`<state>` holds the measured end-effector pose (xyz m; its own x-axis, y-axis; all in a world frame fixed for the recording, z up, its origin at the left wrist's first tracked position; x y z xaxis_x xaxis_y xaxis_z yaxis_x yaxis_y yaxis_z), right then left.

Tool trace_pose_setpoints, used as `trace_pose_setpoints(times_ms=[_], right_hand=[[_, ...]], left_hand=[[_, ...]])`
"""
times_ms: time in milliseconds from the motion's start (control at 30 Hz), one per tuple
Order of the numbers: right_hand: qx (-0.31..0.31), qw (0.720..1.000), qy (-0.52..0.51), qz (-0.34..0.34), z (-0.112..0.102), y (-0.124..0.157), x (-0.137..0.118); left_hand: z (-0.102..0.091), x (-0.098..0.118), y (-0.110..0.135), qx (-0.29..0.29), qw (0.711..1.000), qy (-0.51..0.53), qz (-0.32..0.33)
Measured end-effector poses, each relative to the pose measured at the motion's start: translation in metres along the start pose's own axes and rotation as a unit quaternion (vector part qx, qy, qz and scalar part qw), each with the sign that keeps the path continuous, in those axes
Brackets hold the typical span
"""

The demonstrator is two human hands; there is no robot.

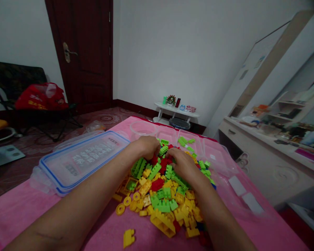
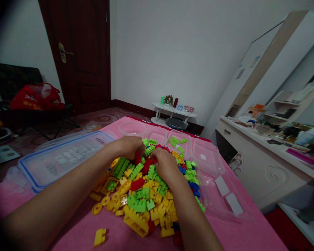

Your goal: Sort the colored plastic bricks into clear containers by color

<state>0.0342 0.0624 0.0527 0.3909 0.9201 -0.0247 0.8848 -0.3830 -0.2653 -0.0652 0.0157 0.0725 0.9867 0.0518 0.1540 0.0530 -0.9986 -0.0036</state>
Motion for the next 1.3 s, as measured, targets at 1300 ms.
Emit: trace_pose_setpoints(times_ms=[1300], right_hand=[[0.218, 0.96, -0.171, -0.024, -0.078, 0.017, -0.018]], left_hand=[[0.029, 0.047, -0.026, -0.053, 0.57, 0.82, -0.014]])
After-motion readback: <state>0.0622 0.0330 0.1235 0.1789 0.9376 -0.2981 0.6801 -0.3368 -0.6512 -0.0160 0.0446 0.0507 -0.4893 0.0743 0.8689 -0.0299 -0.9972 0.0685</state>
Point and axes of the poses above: each hand's wrist, its own y-axis away from the middle knuckle, its own z-axis out of the palm, x = y × z, the point moved 8 cm from there along -y, towards the middle knuckle, and after that the axes turned 5 degrees about y, right-handed, at the moved point
